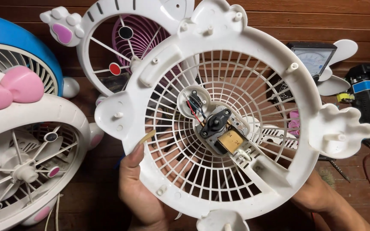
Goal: Cleaning a small plastic component with a brush and then reassembling the back housing of a fan.
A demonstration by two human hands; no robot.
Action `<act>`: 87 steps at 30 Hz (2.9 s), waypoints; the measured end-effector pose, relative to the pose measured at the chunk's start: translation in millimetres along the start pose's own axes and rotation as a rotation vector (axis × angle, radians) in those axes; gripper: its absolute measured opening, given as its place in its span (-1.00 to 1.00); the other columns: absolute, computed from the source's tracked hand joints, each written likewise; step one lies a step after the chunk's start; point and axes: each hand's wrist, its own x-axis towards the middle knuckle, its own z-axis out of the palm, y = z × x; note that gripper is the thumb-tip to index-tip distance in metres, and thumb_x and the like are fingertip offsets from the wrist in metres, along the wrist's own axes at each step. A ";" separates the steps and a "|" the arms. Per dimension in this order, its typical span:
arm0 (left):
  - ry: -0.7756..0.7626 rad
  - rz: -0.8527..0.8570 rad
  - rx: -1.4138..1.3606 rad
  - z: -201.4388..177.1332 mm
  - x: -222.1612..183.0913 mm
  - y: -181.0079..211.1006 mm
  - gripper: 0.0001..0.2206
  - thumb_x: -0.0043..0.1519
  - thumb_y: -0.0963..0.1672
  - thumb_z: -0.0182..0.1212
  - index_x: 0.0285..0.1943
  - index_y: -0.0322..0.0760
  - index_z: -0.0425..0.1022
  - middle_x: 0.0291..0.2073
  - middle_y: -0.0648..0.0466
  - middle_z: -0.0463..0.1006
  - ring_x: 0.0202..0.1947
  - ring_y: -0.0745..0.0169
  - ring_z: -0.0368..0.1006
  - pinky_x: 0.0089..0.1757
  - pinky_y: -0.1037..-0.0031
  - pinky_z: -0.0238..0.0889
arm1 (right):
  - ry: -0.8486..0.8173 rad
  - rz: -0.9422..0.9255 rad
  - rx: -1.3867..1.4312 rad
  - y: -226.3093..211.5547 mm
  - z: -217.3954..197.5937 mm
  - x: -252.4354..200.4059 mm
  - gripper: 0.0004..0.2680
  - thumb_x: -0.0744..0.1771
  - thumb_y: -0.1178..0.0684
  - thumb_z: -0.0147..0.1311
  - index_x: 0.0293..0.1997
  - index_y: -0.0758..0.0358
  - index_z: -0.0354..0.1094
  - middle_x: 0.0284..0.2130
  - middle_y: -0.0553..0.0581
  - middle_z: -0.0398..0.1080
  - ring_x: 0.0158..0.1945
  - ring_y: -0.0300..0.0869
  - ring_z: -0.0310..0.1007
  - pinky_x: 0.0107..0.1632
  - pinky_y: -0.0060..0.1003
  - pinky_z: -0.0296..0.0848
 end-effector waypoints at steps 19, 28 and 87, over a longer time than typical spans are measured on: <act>-0.086 -0.094 -0.031 -76.2 7.6 12.5 -0.49 0.16 -0.04 0.15 0.24 -0.46 0.40 0.05 -0.32 0.53 0.09 -0.38 0.44 0.06 -0.19 0.31 | 0.083 0.005 0.520 -14.6 31.7 1.7 -0.37 0.15 0.13 0.40 0.34 0.54 0.20 0.00 0.47 0.60 0.04 0.15 0.70 0.16 -0.02 0.64; 0.101 -0.012 0.045 -71.8 3.4 9.6 -0.48 0.10 -0.04 0.06 0.18 -0.50 0.42 0.04 -0.39 0.52 0.07 -0.54 0.46 -0.01 -0.22 0.36 | 0.112 0.091 0.215 -49.4 3.1 6.2 -0.27 0.04 0.02 0.43 0.33 0.44 0.21 0.24 0.38 0.36 0.22 0.12 0.47 0.32 0.13 0.40; 0.513 0.120 0.221 -66.2 -5.2 -46.5 -0.44 0.19 -0.10 -0.18 0.27 -0.63 0.45 0.09 -0.47 0.56 0.12 -0.35 0.47 0.05 0.02 0.29 | 0.348 -0.065 -0.678 -217.9 -18.5 66.8 -0.27 0.05 0.03 0.34 0.36 0.54 0.21 0.10 0.50 0.14 0.13 0.13 0.17 0.07 -0.11 0.31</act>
